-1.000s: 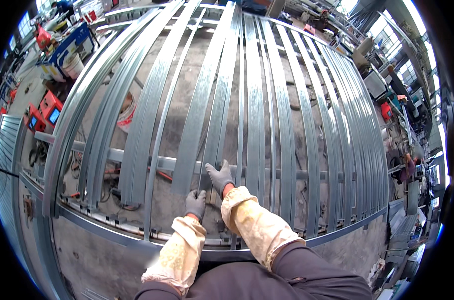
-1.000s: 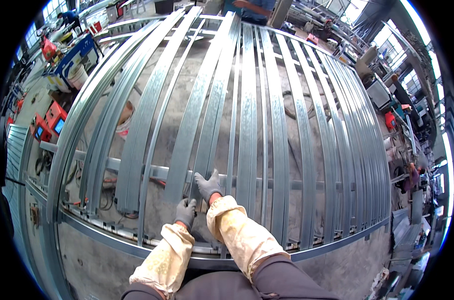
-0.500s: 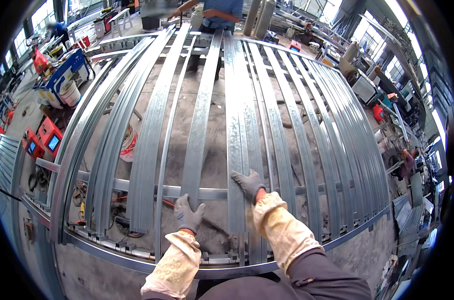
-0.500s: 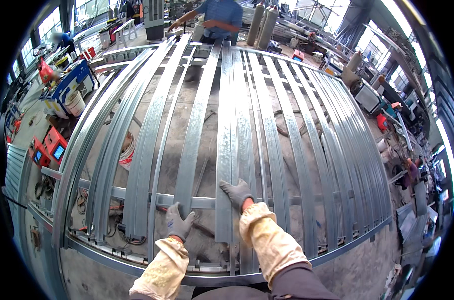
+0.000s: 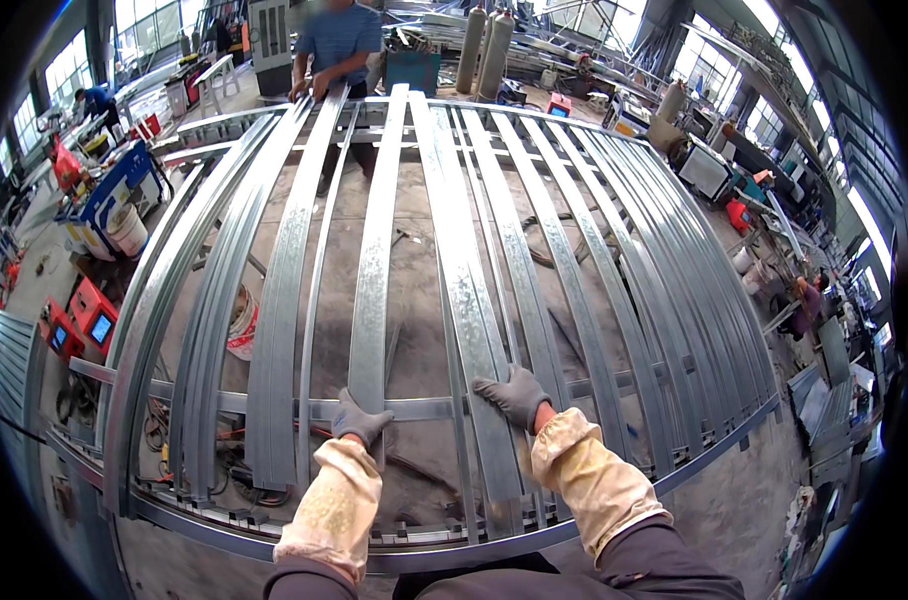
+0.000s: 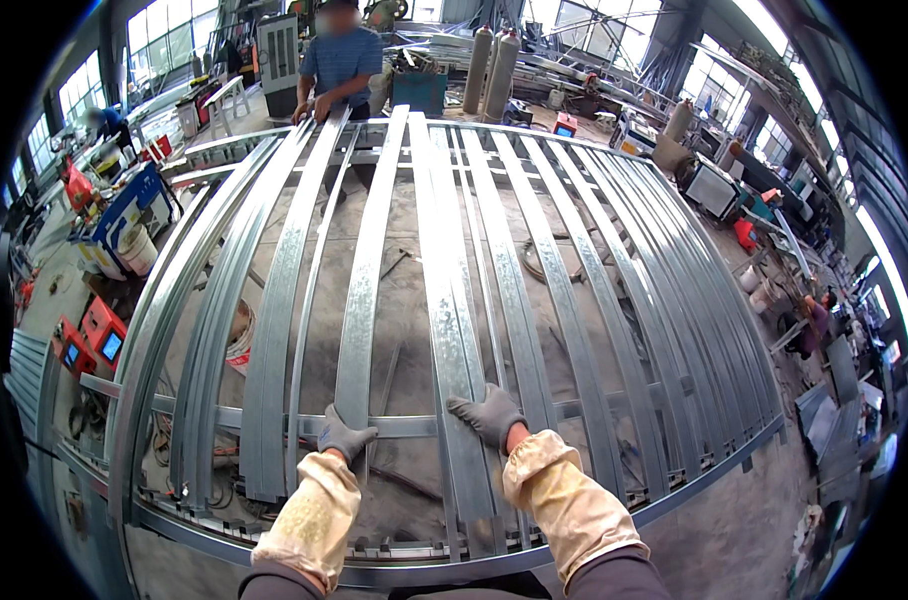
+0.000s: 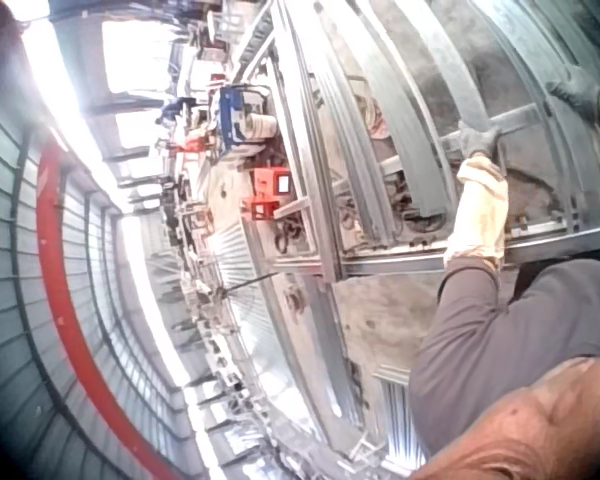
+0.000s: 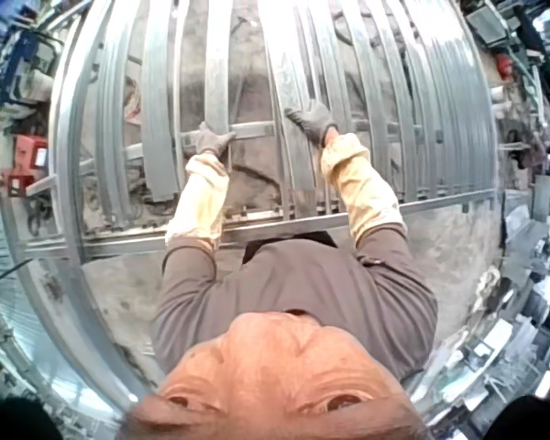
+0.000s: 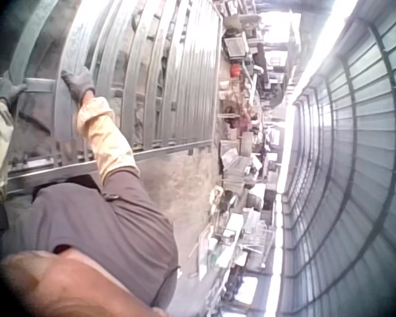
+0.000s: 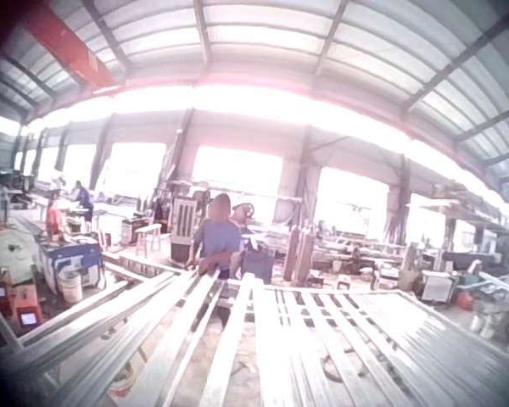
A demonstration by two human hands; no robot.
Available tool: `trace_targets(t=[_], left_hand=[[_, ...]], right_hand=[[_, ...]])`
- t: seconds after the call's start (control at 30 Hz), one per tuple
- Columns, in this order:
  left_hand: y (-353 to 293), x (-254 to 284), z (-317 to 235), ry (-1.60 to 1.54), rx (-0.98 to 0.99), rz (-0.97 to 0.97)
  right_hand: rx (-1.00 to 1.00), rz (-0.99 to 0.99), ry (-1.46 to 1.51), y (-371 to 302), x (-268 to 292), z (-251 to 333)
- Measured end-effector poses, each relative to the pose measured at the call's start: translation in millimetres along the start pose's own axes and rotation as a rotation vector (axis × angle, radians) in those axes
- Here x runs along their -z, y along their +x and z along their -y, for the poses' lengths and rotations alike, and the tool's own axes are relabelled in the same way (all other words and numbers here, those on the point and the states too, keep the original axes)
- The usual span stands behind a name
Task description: The person places multiple metal bars into a large metal frame structure on the floor, aligning them with existing bars. They then use a tape measure to measure distances between bars and adjust positions as needed.
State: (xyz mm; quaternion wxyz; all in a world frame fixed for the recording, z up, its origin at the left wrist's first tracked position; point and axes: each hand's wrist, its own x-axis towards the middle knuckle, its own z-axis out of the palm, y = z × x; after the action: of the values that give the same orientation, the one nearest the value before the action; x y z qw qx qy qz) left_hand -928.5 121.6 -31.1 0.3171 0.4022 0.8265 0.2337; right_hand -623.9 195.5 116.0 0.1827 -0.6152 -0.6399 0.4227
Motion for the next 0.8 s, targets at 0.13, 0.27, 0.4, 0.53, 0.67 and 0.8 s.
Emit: trace_targets(t=[0.13,0.27,0.4,0.53,0.67,0.8], left_hand=[[-24.0,1.1,34.4,-0.517,-0.201,0.069],[-82.0,25.1,34.6,-0.573,-0.271,0.057],[-120.3,37.7,47.7,-0.565,-0.279,0.043],[-149.1,46.3,59.0,-0.512,-0.285,-0.003],[-161.4,42.2,84.9,-0.482,-0.226,0.009],[-175.2,51.9,78.4,-0.383,-0.242,-0.046]], right_hand=[[0.043,0.019,0.075,-6.6,-19.6,-34.8],[0.008,0.017,0.127,-32.6,-34.2,-42.1],[0.003,-0.034,0.19,-46.4,-65.8,-72.9],[-0.008,-0.015,0.228,-73.8,-68.6,-63.7],[-0.032,0.014,0.302,-108.0,-65.7,-33.8],[-0.032,-0.02,0.161,-101.4,-82.5,-55.2]])
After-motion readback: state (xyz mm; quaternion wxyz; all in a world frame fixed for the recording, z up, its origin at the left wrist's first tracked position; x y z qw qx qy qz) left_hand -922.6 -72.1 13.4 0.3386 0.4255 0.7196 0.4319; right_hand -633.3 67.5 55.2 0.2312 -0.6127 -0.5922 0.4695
